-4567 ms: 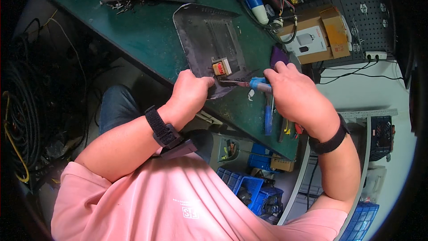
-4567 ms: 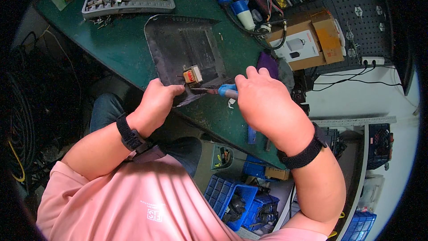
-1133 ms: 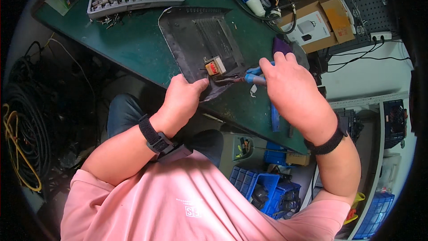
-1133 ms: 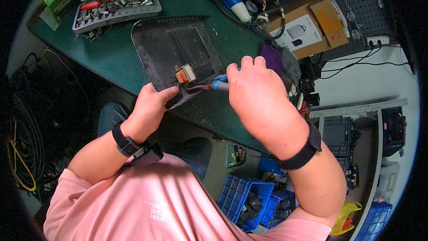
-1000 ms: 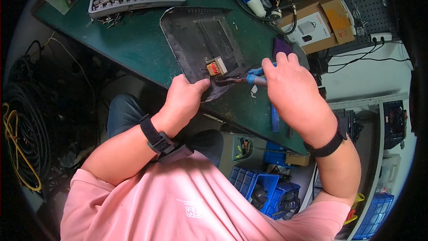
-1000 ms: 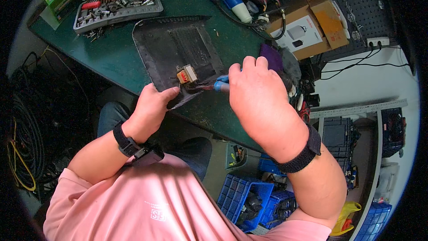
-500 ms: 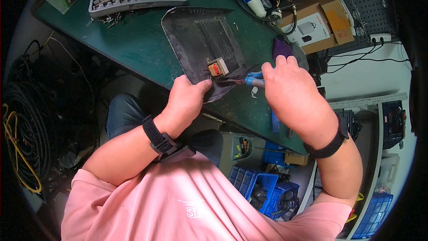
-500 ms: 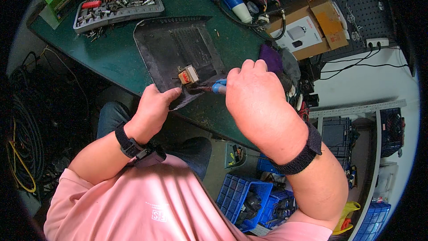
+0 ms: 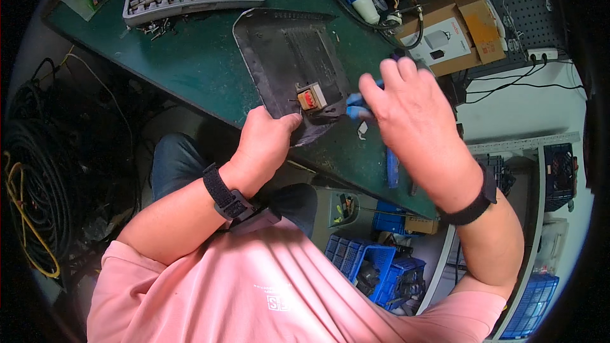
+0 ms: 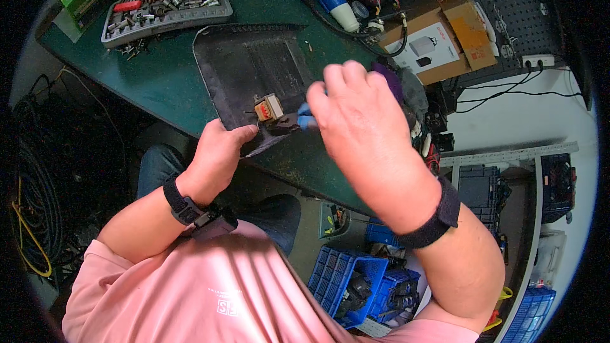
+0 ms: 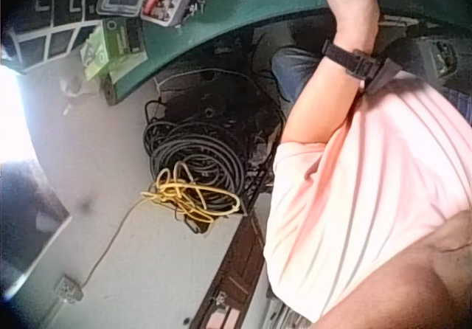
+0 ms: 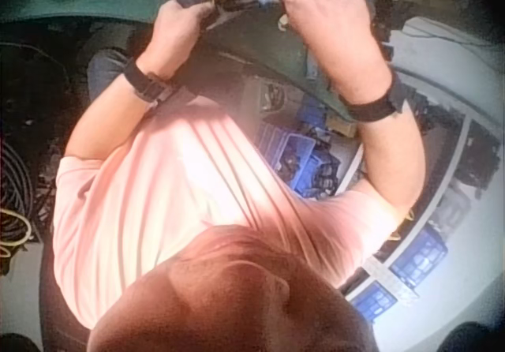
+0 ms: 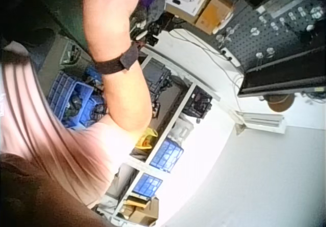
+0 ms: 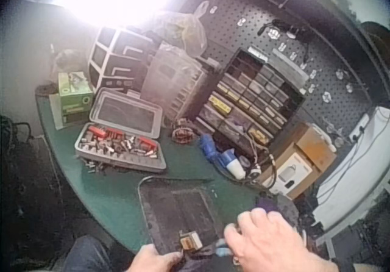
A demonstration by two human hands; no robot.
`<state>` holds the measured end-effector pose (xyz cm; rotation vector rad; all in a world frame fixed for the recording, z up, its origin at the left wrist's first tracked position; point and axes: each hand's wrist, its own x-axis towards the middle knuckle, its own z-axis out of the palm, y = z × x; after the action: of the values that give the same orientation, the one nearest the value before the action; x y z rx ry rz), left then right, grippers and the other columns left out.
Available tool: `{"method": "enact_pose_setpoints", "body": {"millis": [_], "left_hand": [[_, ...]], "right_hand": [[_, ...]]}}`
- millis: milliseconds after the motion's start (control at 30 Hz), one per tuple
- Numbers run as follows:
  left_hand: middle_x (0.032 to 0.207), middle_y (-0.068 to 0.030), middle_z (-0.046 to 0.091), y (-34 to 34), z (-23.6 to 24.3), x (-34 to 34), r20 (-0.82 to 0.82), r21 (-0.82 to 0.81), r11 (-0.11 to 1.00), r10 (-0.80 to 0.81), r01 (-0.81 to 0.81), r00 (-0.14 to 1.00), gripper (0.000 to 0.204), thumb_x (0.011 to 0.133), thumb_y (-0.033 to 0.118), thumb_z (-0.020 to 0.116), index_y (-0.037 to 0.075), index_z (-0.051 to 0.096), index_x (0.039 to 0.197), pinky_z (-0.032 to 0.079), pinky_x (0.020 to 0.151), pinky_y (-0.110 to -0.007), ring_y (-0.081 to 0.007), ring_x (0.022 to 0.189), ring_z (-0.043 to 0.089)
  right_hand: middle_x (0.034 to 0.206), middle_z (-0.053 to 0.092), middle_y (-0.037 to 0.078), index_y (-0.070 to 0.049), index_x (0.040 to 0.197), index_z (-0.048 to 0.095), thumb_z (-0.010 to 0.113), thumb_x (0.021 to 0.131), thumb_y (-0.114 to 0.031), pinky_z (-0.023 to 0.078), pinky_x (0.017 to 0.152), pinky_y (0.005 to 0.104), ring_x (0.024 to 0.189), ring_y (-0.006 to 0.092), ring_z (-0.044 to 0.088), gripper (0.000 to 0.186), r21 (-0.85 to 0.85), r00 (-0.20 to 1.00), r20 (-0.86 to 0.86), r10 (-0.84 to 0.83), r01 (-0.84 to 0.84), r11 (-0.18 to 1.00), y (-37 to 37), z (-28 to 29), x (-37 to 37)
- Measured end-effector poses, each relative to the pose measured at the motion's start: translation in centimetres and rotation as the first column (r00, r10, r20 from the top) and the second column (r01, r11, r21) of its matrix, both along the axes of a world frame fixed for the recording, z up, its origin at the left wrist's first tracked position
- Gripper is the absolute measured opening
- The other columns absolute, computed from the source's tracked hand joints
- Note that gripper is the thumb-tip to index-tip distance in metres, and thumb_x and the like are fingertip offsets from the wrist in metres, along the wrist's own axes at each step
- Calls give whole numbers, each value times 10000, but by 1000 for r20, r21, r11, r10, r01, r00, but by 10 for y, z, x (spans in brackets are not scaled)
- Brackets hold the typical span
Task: The person uses a screwdriver to adjust a small component on a black plastic housing. They then use pliers to manipulate a wire or part of the component. Finally, they open a case of socket bits and select a specific bit to fit onto the component.
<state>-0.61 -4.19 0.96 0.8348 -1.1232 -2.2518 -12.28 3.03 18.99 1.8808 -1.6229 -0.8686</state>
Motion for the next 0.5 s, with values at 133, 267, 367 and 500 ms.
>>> {"method": "enact_pose_setpoints", "body": {"millis": [133,267,367,500], "left_hand": [[985,-102,689,0,-7,-1,-6,27,999,18,-18,1000,223,854,20,607,-86,639,1048,496,788,-304,-173,827,645],[971,-109,690,0,-9,-1,-27,59,998,10,-8,1000,196,855,18,604,-69,643,1026,499,762,-291,-173,837,652],[970,-119,683,-4,0,4,59,27,998,-53,51,997,158,866,7,585,-60,627,1003,531,748,-294,-182,843,660],[983,-133,661,-1,0,4,-35,155,987,54,-48,998,131,884,-24,539,-72,584,998,593,786,-373,-242,848,666]], "right_hand": [[885,520,50,-93,919,588,612,740,-172,398,678,318,867,207,502,197,-46,987,-40,155,-157,987,0,-2,-9],[907,544,79,-85,944,594,613,757,-140,443,700,358,880,251,536,195,-7,992,115,-59,60,998,9,2,-12],[933,563,129,-74,991,594,587,790,-74,485,767,435,914,334,568,201,44,917,277,-287,286,957,27,28,-19],[981,571,168,-66,1064,583,578,805,-44,471,818,450,978,381,561,260,31,682,560,-470,549,835,65,37,-49]]}}
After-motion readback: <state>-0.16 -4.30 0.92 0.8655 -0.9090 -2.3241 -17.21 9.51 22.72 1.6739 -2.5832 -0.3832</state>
